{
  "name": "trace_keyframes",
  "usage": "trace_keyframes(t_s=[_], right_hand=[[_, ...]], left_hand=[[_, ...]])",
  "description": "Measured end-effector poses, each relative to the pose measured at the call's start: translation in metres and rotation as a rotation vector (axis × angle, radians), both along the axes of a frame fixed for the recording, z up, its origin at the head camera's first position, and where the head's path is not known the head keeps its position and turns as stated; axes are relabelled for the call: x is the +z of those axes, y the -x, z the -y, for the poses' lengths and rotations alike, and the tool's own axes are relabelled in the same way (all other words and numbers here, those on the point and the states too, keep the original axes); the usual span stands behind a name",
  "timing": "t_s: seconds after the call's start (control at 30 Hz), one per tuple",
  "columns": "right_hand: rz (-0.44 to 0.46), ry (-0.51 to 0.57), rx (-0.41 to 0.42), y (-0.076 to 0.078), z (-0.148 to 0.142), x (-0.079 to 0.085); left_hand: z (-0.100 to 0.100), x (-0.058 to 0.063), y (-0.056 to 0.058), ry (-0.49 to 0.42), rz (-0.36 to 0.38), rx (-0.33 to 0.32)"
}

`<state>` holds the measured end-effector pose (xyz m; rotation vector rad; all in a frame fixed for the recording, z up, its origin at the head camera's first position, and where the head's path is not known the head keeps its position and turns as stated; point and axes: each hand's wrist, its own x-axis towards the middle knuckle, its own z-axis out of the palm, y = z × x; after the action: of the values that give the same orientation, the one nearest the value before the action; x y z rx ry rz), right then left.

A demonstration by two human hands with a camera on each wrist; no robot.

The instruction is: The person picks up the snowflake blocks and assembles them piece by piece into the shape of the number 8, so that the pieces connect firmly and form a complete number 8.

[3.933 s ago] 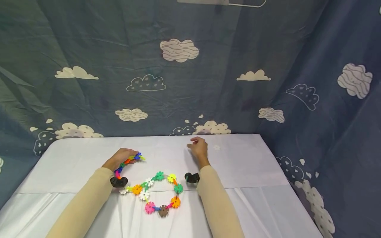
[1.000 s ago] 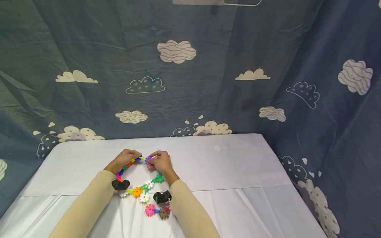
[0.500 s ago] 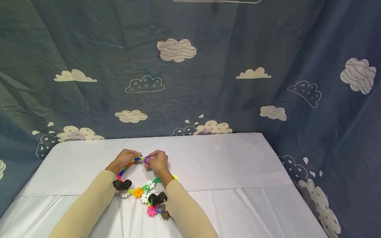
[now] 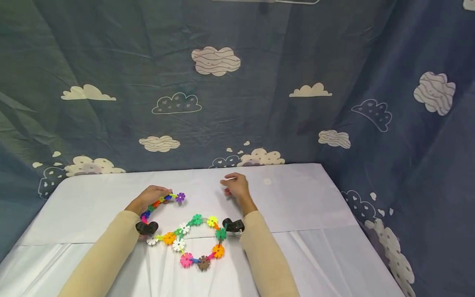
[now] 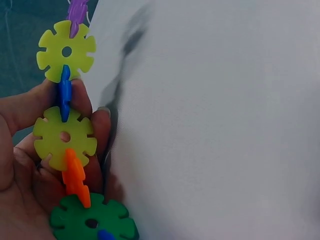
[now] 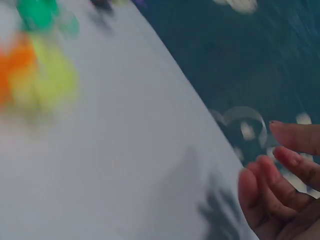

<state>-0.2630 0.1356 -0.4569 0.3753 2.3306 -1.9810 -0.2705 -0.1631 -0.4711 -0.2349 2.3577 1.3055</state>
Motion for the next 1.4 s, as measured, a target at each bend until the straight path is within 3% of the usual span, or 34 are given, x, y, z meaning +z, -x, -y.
trace_keyframes(t_s=[0.17,0.3,0.37,0.53,0.7,0.8,0.93,1.1,1.4], right_hand=[[0.018,-0.171,-0.255,0.006,-0.070,-0.010],[0.052,-0.336,-0.359,0.004,-0.104,-0.019],[0.086,-0.420,-0.358,0.004,-0.115,-0.023],[0.166,-0.615,-0.268,0.005,-0.128,-0.028],[0.183,-0.717,-0.217,0.009,-0.133,-0.025],[0.197,-0.697,-0.226,0.011,-0.135,-0.024],[0.202,-0.567,-0.276,0.014,-0.137,-0.026],[0.139,-0.435,-0.296,0.012,-0.138,-0.036],[0.077,-0.396,-0.287,0.009,-0.130,-0.035]], left_hand=[[0.000,0.002,0.001,0.016,0.000,0.002],[-0.002,0.001,0.001,0.017,-0.005,0.000],[-0.003,0.001,0.001,0.015,-0.002,0.000],[-0.007,0.001,-0.001,0.015,-0.012,-0.027],[-0.010,0.003,0.001,0.009,-0.017,-0.033],[-0.010,0.005,0.001,0.009,-0.037,-0.045],[-0.010,0.007,0.003,-0.008,-0.054,-0.054],[-0.006,0.008,0.003,-0.030,-0.095,-0.079],[-0.001,0.016,0.004,0.042,-0.133,-0.188]])
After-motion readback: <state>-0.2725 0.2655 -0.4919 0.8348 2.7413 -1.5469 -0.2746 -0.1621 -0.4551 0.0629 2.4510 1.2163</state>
